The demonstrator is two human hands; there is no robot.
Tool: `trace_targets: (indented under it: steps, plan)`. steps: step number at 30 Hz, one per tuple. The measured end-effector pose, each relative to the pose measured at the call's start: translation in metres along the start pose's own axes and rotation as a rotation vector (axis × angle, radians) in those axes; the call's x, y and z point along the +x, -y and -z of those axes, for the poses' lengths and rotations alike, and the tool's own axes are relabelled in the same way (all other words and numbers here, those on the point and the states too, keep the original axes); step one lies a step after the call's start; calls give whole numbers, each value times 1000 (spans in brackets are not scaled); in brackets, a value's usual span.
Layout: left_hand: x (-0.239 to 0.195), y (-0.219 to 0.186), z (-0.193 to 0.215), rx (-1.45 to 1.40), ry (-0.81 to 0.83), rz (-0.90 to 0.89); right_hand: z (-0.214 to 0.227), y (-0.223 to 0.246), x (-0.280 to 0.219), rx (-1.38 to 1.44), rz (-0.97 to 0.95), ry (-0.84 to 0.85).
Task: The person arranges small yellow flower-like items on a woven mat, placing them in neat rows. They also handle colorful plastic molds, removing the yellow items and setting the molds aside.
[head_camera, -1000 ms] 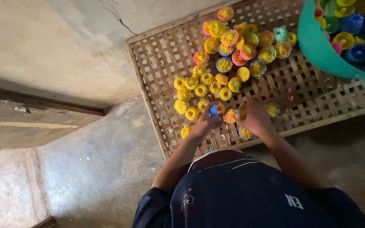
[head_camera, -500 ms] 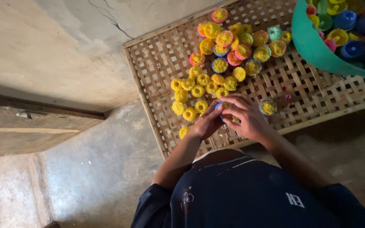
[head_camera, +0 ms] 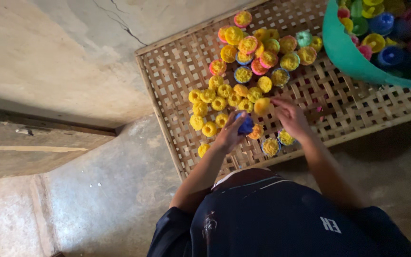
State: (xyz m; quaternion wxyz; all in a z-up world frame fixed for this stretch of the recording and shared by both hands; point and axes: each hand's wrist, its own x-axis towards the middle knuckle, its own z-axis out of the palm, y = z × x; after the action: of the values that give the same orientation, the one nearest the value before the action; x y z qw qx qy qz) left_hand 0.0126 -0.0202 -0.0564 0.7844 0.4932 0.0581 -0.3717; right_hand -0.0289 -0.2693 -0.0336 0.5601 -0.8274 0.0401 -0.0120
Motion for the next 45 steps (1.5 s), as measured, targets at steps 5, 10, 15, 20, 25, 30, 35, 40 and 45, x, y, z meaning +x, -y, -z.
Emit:
trace_targets:
  steps: [5,10,15,20,25,30,35,40,45]
  plan:
    - [19,23,12,-76,-53,16,15,-19,-11,-1090,-244,48]
    - [21,32,-2,-99,-2,37,11,31,-21,-902,-241,-108]
    - [1,4,-28,-491,298,256,2,97,-30,-117,165,83]
    - [-25,-30,-40,-368,351,88,-4,136,-27,-303,494,43]
    - [-31,-37,-50,-176,259,-14,-7,139,-26,-475,495,44]
    - [-26,-35,-41,-314,129,8,-17,92,-5,-92,452,-50]
    - [-9,-23,-8,-310,-74,-114,7,26,12,-204,63,29]
    - [7,6,10,-306,-133,-136,4,-1,-18,-894,-504,332]
    - [13,20,7,-272,-180,-50,-9,6,-49,-909,-41,27]
